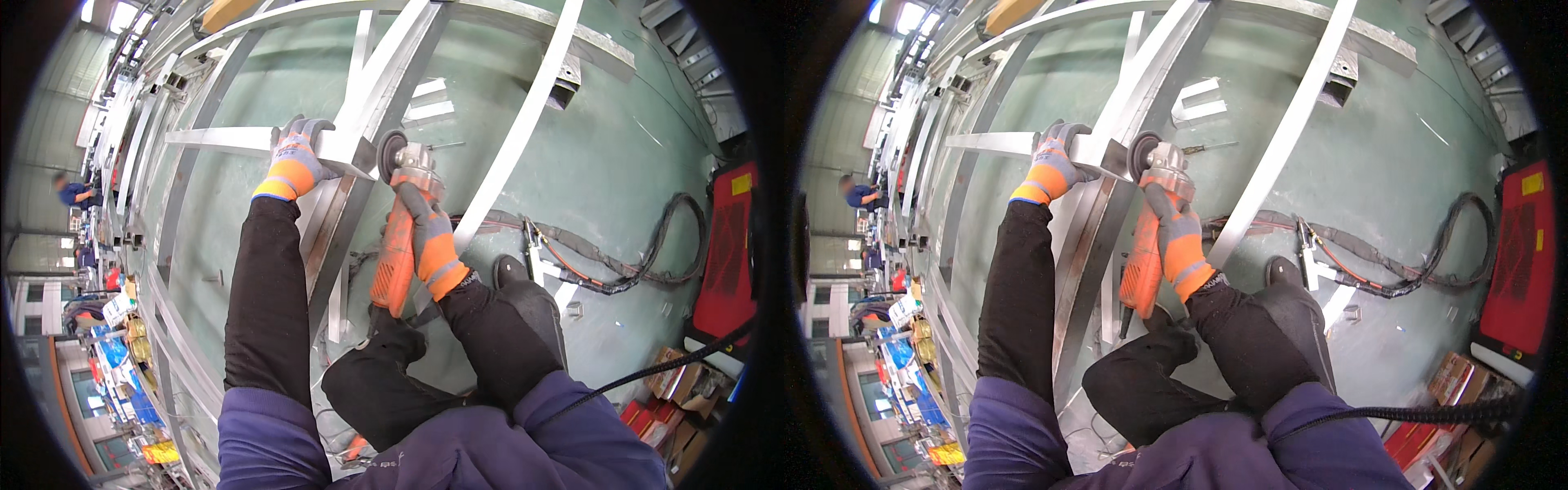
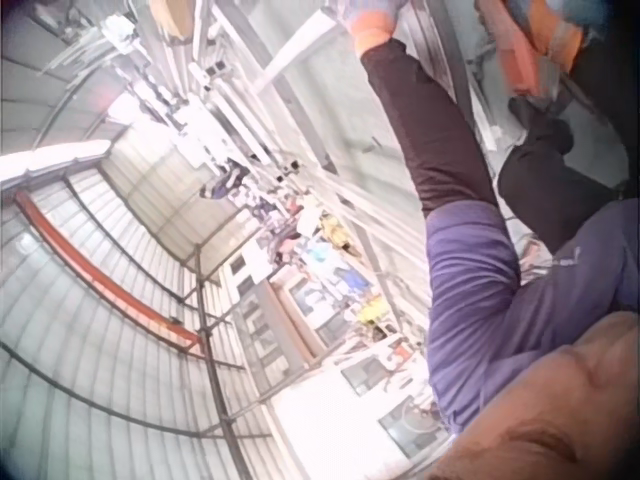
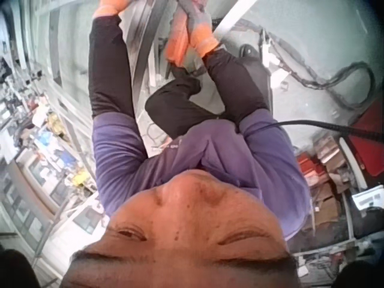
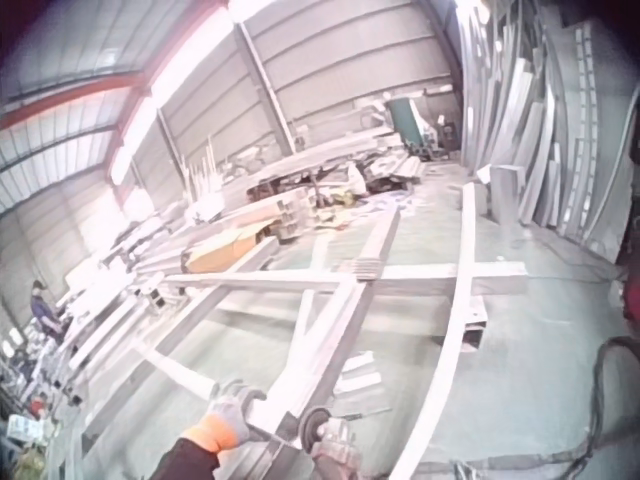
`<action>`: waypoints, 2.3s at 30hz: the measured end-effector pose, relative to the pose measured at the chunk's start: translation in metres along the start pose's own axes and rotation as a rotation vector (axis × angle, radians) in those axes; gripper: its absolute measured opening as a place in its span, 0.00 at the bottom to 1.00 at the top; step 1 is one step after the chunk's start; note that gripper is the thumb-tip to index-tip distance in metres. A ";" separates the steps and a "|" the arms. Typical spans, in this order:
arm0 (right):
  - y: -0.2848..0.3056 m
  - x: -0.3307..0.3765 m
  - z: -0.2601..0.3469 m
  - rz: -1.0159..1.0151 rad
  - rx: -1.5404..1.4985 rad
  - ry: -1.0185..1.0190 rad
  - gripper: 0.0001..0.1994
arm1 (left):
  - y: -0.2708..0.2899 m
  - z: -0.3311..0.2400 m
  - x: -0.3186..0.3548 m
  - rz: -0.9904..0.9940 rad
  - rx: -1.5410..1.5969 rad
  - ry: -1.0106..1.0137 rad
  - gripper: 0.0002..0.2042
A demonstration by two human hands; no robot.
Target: The person welds joints on a large aluminum frame while sitting on the floor, then uses an angle grinder to smooth the welded seams. The person handles the welding torch and grinder with gloved hands, repositioning the frame as needed.
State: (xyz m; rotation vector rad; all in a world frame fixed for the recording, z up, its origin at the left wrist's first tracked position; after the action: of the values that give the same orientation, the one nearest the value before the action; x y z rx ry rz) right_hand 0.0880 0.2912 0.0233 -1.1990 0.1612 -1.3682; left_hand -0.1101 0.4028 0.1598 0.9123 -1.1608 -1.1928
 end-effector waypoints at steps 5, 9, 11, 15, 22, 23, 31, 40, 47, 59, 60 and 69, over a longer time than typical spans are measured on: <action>0.003 -0.016 -0.026 -0.070 -0.046 -0.100 0.23 | -0.008 0.004 -0.002 0.058 -0.011 0.032 0.48; -0.008 -0.007 -0.025 -0.008 -0.084 -0.147 0.24 | -0.019 0.011 -0.005 0.104 0.025 0.070 0.48; -0.003 -0.019 -0.013 0.048 0.354 0.298 0.22 | -0.011 0.000 -0.009 0.076 0.031 0.003 0.48; -0.036 0.010 0.001 0.016 0.045 0.104 0.21 | -0.018 0.008 -0.004 0.109 0.030 0.032 0.46; 0.001 -0.004 -0.035 -0.111 0.043 -0.112 0.30 | -0.019 0.011 -0.004 0.064 -0.010 0.014 0.46; -0.003 0.002 -0.029 -0.115 0.078 -0.104 0.30 | -0.020 0.013 -0.005 0.072 -0.006 0.043 0.46; 0.000 -0.005 -0.028 -0.069 0.079 -0.001 0.23 | -0.013 0.007 -0.004 0.000 0.047 -0.013 0.44; -0.008 -0.003 -0.008 -0.030 0.116 0.069 0.18 | -0.018 0.014 -0.006 0.005 0.038 0.005 0.44; 0.047 -0.028 -0.050 -0.248 0.031 -0.188 0.17 | -0.011 0.006 -0.005 -0.096 0.083 -0.114 0.40; -0.028 0.025 -0.010 0.112 0.130 0.140 0.18 | -0.009 0.003 -0.004 -0.084 0.055 -0.095 0.39; -0.027 0.027 -0.011 0.105 0.102 0.136 0.18 | -0.008 0.003 -0.003 -0.080 0.027 -0.081 0.39; -0.029 0.036 -0.012 0.137 0.105 0.089 0.19 | -0.021 0.014 -0.010 -0.047 0.059 -0.080 0.38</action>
State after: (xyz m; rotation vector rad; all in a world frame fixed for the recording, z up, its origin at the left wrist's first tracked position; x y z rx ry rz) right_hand 0.0714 0.2627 0.0577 -1.0218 0.2279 -1.2942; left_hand -0.1275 0.4093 0.1405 0.9481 -1.2506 -1.2485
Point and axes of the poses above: each hand's wrist, its own x-axis away from the middle knuckle, its own y-axis out of the back of the hand, z = x × y, the point moved 9 cm from there along -x, towards the middle knuckle, and after that the axes turned 5 degrees about -y, right-handed, at the moved point
